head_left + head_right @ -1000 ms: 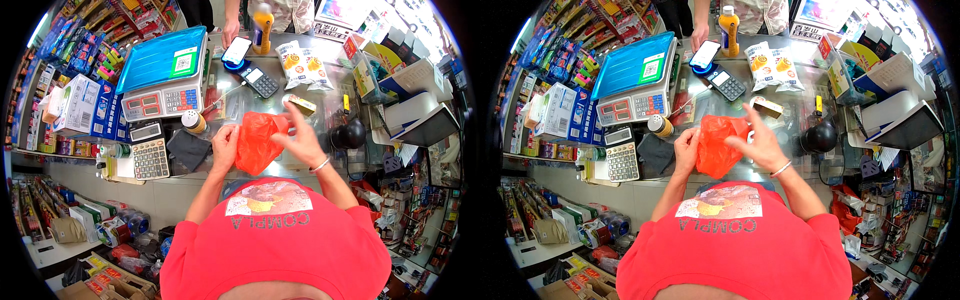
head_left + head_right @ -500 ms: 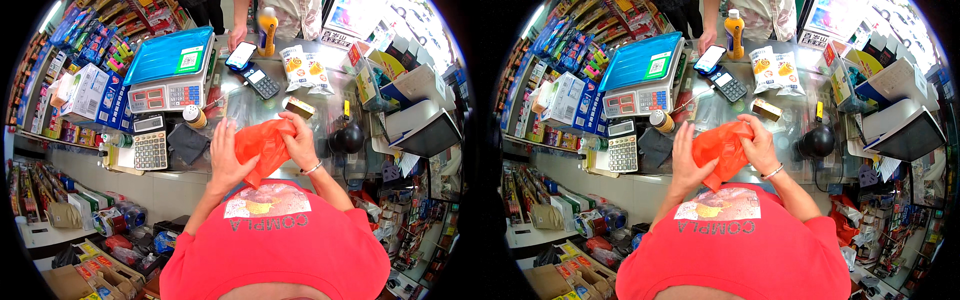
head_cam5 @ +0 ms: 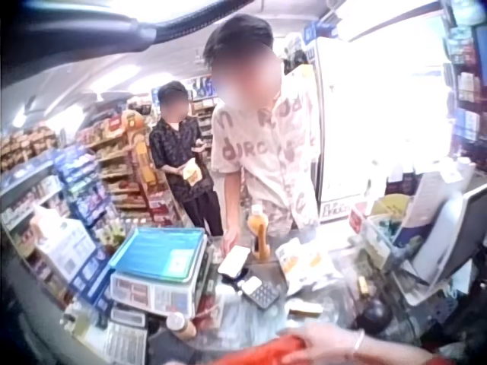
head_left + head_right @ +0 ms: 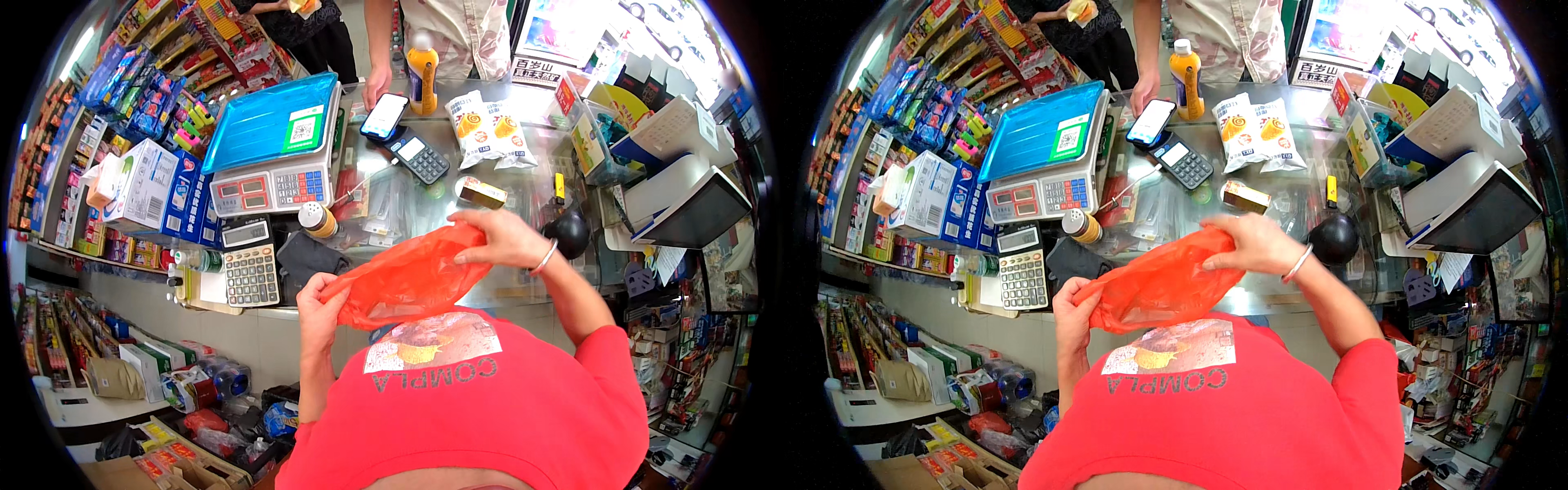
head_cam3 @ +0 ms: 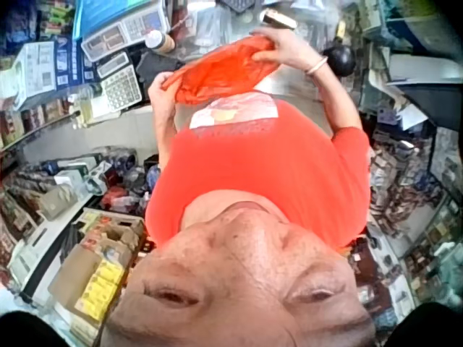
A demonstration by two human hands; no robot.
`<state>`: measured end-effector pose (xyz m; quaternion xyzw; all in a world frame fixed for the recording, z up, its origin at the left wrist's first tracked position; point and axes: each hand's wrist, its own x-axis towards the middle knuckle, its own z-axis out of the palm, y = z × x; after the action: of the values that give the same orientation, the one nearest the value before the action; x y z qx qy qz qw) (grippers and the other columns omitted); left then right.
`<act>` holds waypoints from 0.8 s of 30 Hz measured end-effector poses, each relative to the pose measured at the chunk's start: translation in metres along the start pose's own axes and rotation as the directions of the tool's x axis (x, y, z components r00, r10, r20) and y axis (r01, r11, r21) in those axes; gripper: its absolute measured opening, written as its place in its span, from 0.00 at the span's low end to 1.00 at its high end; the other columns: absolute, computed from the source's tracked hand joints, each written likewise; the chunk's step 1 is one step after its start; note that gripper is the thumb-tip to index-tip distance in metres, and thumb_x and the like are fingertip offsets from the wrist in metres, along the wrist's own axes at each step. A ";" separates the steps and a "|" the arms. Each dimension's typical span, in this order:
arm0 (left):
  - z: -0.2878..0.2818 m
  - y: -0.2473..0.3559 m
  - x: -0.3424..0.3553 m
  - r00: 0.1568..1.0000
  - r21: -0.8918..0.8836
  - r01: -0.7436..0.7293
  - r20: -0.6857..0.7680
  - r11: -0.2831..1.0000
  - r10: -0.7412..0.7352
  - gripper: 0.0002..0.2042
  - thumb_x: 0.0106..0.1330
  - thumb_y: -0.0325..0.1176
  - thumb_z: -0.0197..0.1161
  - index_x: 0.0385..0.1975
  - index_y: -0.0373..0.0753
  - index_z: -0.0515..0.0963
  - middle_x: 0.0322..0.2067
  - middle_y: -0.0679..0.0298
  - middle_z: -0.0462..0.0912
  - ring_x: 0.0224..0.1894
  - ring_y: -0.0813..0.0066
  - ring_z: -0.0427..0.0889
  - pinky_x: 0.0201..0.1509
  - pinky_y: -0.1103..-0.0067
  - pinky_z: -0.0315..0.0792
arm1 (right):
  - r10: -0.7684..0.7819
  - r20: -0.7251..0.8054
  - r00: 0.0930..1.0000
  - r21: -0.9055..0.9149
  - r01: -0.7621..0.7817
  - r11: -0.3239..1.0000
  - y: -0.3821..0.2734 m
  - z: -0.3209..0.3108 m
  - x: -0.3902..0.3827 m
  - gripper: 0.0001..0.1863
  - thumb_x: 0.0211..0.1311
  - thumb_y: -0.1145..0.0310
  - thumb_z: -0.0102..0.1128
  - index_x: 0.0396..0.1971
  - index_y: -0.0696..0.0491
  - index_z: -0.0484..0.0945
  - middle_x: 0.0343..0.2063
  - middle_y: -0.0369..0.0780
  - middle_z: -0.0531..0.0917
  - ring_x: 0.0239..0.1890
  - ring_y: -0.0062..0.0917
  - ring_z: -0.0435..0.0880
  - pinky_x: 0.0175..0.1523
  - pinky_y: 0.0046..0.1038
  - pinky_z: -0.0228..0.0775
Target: The person cleans a calculator with a cloth, scans snack packages and a drink bottle for a customer, retrieves a cigarette pack from a shelf, and places the items into a plastic bag.
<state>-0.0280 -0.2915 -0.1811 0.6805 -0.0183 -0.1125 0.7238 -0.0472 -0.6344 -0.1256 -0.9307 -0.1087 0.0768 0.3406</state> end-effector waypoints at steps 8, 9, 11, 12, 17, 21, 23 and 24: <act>0.015 0.003 0.006 0.975 -0.281 0.193 0.163 0.940 -0.152 0.09 0.61 0.20 0.65 0.41 0.32 0.78 0.37 0.63 0.84 0.37 0.82 0.82 0.43 0.83 0.77 | 0.279 -0.476 0.834 -0.311 -0.456 0.834 0.103 -0.071 0.117 0.43 0.50 0.38 0.64 0.58 0.55 0.70 0.36 0.48 0.85 0.42 0.42 0.85 0.46 0.39 0.76; 0.015 0.002 0.006 0.974 -0.291 0.177 0.186 0.940 -0.126 0.13 0.61 0.20 0.65 0.45 0.31 0.77 0.39 0.62 0.84 0.37 0.80 0.83 0.45 0.82 0.78 | 0.326 -0.485 0.811 -0.331 -0.516 0.790 0.112 -0.071 0.130 0.46 0.48 0.36 0.64 0.60 0.56 0.67 0.37 0.49 0.85 0.42 0.43 0.85 0.47 0.40 0.76; 0.019 0.007 0.007 0.974 -0.314 0.189 0.180 0.931 -0.137 0.15 0.60 0.19 0.65 0.48 0.29 0.75 0.37 0.60 0.84 0.36 0.77 0.83 0.44 0.80 0.78 | 0.433 -0.466 0.772 -0.342 -0.608 0.716 0.129 -0.062 0.151 0.57 0.43 0.32 0.65 0.66 0.57 0.58 0.40 0.53 0.84 0.44 0.45 0.84 0.50 0.42 0.75; 0.020 0.009 0.006 0.975 -0.325 0.193 0.169 0.926 -0.144 0.17 0.60 0.19 0.65 0.49 0.28 0.74 0.37 0.59 0.83 0.35 0.75 0.83 0.43 0.79 0.78 | 0.491 -0.411 0.768 -0.373 -0.634 0.678 0.128 -0.053 0.161 0.58 0.44 0.32 0.65 0.69 0.55 0.54 0.45 0.54 0.81 0.50 0.46 0.82 0.51 0.42 0.74; 0.020 0.011 0.005 0.976 -0.362 0.171 0.187 0.916 -0.108 0.19 0.63 0.19 0.62 0.53 0.26 0.69 0.35 0.57 0.83 0.34 0.73 0.84 0.44 0.78 0.78 | 0.466 -0.448 0.763 -0.462 -0.644 0.610 0.134 -0.010 0.179 0.60 0.41 0.42 0.73 0.72 0.49 0.49 0.54 0.55 0.73 0.57 0.48 0.75 0.55 0.45 0.73; 0.021 0.013 0.004 0.981 -0.347 0.155 0.166 0.925 -0.102 0.18 0.64 0.21 0.59 0.53 0.25 0.68 0.29 0.57 0.81 0.30 0.70 0.82 0.41 0.75 0.78 | 0.564 -0.397 0.724 -0.357 -0.688 0.632 0.152 -0.034 0.184 0.55 0.42 0.51 0.72 0.70 0.48 0.52 0.53 0.54 0.74 0.55 0.50 0.77 0.57 0.46 0.72; 0.022 0.013 0.006 0.984 -0.342 0.127 0.163 0.931 -0.074 0.17 0.64 0.22 0.60 0.52 0.25 0.68 0.28 0.57 0.81 0.29 0.70 0.82 0.39 0.76 0.77 | 0.564 -0.395 0.725 -0.184 -0.664 0.725 0.171 -0.068 0.171 0.48 0.43 0.51 0.71 0.66 0.50 0.60 0.51 0.52 0.76 0.52 0.44 0.79 0.53 0.42 0.76; 0.024 0.014 0.008 0.983 -0.339 0.120 0.170 0.933 -0.065 0.17 0.64 0.23 0.60 0.52 0.26 0.69 0.27 0.58 0.80 0.29 0.71 0.81 0.38 0.77 0.77 | 0.556 -0.363 0.747 -0.053 -0.613 0.789 0.191 -0.085 0.160 0.46 0.44 0.52 0.70 0.64 0.51 0.63 0.50 0.50 0.77 0.51 0.40 0.80 0.51 0.39 0.77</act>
<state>-0.0230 -0.3155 -0.1670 0.5312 -0.0226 -0.2010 0.8228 0.1539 -0.7877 -0.1967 -0.9421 0.2412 0.0140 0.2323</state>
